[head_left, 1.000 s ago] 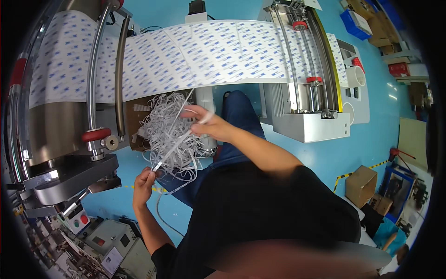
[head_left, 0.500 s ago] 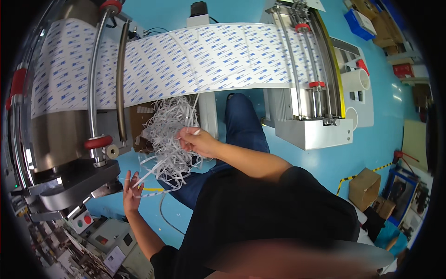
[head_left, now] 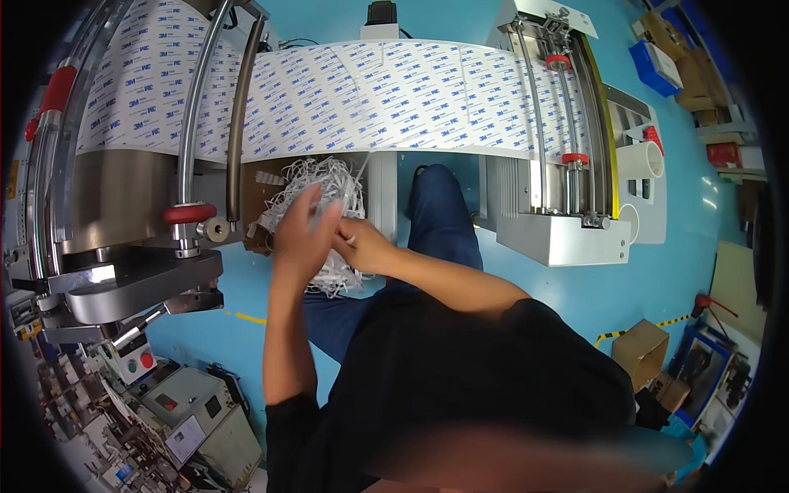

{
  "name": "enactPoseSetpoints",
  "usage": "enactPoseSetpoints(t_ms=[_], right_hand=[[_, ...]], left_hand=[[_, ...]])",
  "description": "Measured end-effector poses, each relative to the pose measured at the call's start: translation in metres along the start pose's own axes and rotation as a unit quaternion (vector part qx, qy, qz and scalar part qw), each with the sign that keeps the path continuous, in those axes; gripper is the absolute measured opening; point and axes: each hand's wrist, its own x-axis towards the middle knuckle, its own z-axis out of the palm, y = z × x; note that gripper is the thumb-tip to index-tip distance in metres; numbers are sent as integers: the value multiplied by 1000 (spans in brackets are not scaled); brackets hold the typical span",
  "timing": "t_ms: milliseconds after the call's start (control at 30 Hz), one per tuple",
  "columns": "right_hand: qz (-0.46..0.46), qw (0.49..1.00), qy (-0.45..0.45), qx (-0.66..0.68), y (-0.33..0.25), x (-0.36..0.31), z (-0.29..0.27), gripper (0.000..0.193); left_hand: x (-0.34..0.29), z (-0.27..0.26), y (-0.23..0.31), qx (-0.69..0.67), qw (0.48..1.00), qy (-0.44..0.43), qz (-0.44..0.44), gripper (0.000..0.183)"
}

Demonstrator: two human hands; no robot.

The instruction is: Operating an industrial manufacturing machine to process, clear scrap, and stack adhesive sheets.

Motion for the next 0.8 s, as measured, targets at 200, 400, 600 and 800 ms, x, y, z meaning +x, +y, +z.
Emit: enactPoseSetpoints(t_ms=[200,400,600,800], right_hand=[[-180,968,27,-172,-23,-2,4,19],[-173,957,-1,-231,-19,2,12,35],[-76,985,-146,-47,-15,37,55,67],[19,821,-183,540,57,54,52,71]], left_hand=[[50,24,11,-93,986,-103,-90,37],[33,-12,-19,-325,943,7,-77,26],[6,-68,-117,-466,871,137,-68,27],[-41,-80,-198,-440,851,253,-137,27]])
